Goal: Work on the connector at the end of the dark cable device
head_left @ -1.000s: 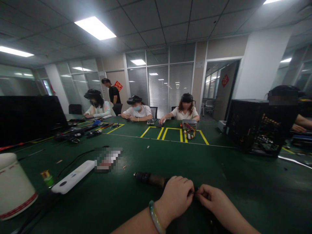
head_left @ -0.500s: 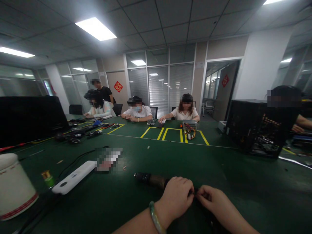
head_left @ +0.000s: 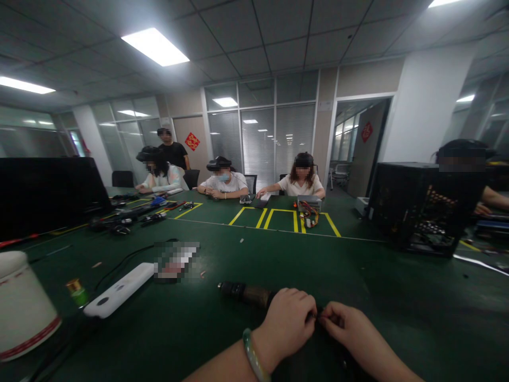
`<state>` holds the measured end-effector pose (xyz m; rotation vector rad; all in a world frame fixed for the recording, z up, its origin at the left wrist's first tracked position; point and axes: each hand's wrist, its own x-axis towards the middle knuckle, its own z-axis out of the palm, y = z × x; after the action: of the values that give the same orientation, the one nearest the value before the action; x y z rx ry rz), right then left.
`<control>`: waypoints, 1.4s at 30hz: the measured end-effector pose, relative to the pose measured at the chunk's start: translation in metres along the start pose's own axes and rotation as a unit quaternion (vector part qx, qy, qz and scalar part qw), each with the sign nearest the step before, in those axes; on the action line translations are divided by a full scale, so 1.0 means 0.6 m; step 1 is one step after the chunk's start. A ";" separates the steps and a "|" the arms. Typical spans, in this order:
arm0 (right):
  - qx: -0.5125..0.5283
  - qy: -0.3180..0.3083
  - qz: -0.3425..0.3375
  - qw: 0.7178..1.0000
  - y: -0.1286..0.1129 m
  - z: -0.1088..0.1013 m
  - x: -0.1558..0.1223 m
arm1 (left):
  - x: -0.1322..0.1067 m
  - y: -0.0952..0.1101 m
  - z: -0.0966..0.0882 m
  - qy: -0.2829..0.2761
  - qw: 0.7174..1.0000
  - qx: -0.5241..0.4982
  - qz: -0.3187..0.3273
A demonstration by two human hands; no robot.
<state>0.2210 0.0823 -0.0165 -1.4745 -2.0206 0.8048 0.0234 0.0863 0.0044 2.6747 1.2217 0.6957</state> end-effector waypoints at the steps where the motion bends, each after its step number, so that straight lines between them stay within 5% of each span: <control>1: -0.001 0.000 -0.001 1.000 0.001 0.001 0.001 | 0.000 0.000 0.000 0.000 1.000 0.001 0.001; 42: -0.013 0.004 0.003 1.000 0.004 0.003 0.005 | 0.005 -0.002 -0.006 -0.022 0.999 0.022 -0.009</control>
<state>0.2203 0.0852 -0.0193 -1.4968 -2.0299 0.7763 0.0225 0.0889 0.0083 2.6950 1.2634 0.6126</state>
